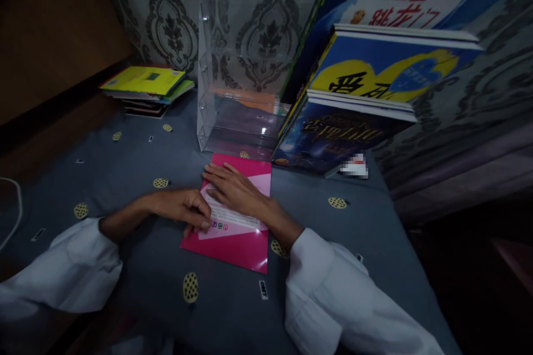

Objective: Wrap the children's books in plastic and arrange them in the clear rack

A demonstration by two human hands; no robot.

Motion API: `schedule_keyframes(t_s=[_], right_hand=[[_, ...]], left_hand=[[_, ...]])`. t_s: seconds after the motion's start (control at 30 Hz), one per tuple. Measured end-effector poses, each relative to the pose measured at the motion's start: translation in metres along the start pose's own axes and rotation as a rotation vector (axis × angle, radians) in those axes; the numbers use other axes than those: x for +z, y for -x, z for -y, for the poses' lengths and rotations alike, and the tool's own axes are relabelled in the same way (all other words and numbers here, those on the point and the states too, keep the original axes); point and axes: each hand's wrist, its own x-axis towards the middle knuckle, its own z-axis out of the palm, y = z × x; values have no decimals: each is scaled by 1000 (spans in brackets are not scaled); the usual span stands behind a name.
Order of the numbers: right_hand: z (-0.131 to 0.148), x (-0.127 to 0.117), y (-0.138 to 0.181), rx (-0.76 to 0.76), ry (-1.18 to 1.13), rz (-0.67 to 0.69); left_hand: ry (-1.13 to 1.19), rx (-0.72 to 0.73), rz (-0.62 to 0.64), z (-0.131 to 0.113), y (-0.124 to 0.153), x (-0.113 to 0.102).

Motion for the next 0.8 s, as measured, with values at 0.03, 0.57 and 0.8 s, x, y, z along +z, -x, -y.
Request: schedule_keyframes(t_s=[0.03, 0.57, 0.8], right_hand=[[-3, -1, -2, 11, -1, -9], [-22, 0, -10, 65, -25, -164], [-22, -3, 20, 108, 78, -157]], left_hand=[[2, -3, -6, 0, 0, 0], [-64, 107, -354, 10, -1, -23], [-706, 316, -798, 24, -12, -56]])
